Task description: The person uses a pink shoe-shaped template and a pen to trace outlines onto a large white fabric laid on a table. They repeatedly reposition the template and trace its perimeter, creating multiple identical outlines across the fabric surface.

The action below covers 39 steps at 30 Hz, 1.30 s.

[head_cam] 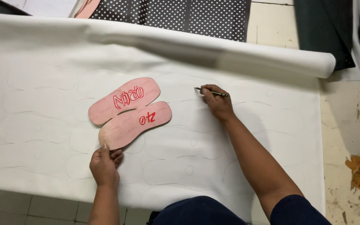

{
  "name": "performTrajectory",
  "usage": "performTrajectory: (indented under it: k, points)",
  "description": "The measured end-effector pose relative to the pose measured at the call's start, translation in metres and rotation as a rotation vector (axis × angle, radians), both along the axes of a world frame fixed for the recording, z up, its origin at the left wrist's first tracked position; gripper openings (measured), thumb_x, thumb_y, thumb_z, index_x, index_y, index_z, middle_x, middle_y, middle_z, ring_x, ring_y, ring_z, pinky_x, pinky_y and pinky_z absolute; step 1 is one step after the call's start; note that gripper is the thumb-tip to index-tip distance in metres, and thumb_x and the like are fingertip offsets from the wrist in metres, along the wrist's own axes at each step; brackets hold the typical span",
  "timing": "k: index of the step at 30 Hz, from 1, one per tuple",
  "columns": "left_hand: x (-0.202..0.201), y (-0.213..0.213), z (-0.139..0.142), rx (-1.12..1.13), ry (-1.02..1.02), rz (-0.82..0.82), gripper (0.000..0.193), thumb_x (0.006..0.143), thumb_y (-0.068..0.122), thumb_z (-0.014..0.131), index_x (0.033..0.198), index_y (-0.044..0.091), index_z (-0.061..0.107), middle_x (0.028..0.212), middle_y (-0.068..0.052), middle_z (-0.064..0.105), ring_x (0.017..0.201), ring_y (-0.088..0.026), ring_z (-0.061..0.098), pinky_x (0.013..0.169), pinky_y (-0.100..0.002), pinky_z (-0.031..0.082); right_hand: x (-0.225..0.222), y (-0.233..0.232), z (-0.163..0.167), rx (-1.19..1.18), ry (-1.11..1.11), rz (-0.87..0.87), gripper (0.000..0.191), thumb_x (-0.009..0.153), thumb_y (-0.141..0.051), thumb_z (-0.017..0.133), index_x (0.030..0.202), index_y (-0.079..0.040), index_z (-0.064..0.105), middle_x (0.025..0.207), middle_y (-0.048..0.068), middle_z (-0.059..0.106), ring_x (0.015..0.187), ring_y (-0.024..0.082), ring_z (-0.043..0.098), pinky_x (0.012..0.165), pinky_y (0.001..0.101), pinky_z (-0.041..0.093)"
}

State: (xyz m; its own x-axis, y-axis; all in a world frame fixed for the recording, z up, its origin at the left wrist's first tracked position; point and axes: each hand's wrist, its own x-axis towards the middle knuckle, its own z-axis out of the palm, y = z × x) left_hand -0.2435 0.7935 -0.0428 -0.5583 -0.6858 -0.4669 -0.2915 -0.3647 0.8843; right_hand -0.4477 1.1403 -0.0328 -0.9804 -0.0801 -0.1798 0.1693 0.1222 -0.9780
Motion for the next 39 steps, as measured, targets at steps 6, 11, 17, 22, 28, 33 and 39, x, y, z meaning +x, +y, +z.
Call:
performTrajectory:
  k: [6,11,17,22,28,33,39]
  points:
    - [0.003,-0.006,-0.001,0.031,-0.006,0.002,0.026,0.106,0.026,0.056,0.108,0.0,0.057,0.086,-0.01,0.066,0.071,-0.016,0.068,0.066,-0.031,0.061,0.0,-0.009,0.004,0.036,0.018,-0.039,0.024,0.102,-0.022,0.062,0.116,-0.005,0.07,0.088,0.006,0.067,0.075,0.013,0.058,0.068,0.0293,0.05]
    - [0.0,-0.006,0.012,0.06,0.026,-0.02,0.027,0.102,0.022,0.058,0.12,0.001,0.056,0.091,-0.008,0.067,0.073,-0.015,0.069,0.068,-0.03,0.062,0.015,-0.011,0.015,0.019,-0.012,-0.016,0.024,0.102,-0.022,0.058,0.109,-0.002,0.069,0.09,0.005,0.072,0.081,0.011,0.066,0.073,0.0273,0.057]
    - [0.003,-0.006,0.018,0.015,-0.062,-0.057,0.029,0.103,0.021,0.056,0.124,0.0,0.056,0.092,-0.01,0.068,0.076,-0.015,0.071,0.071,-0.03,0.064,0.069,-0.002,0.007,0.095,-0.065,0.039,0.023,0.099,-0.02,0.061,0.11,-0.001,0.069,0.085,0.005,0.07,0.072,0.011,0.06,0.064,0.0276,0.051]
    - [0.008,-0.007,0.011,0.074,0.034,-0.057,0.029,0.104,0.021,0.057,0.124,0.0,0.056,0.092,-0.009,0.067,0.076,-0.015,0.069,0.071,-0.03,0.063,0.085,0.005,0.002,0.051,-0.044,0.032,0.023,0.1,-0.018,0.062,0.109,0.001,0.07,0.084,0.004,0.069,0.072,0.009,0.06,0.065,0.0259,0.051]
    - [0.012,-0.013,0.007,0.112,0.037,-0.088,0.026,0.104,0.021,0.057,0.121,0.001,0.055,0.093,-0.009,0.067,0.078,-0.015,0.069,0.071,-0.03,0.062,0.087,-0.006,0.01,0.048,-0.041,0.018,0.021,0.097,-0.018,0.064,0.109,-0.002,0.071,0.089,0.004,0.07,0.079,0.009,0.063,0.071,0.0256,0.053]
    - [0.024,-0.039,0.006,0.236,0.12,-0.013,0.022,0.103,0.02,0.058,0.118,0.005,0.053,0.096,-0.008,0.066,0.083,-0.018,0.071,0.074,-0.031,0.061,0.108,-0.036,0.016,-0.064,-0.005,-0.031,0.021,0.098,-0.02,0.065,0.106,0.0,0.067,0.091,0.008,0.071,0.081,0.014,0.067,0.076,0.0301,0.058]
    - [0.053,-0.148,0.005,0.208,0.28,0.186,0.018,0.106,0.019,0.057,0.118,0.007,0.052,0.099,-0.008,0.066,0.085,-0.018,0.069,0.079,-0.033,0.061,0.137,-0.111,0.016,-0.018,-0.103,0.059,0.026,0.096,-0.022,0.062,0.113,-0.003,0.067,0.097,0.007,0.075,0.088,0.016,0.07,0.075,0.0319,0.055]
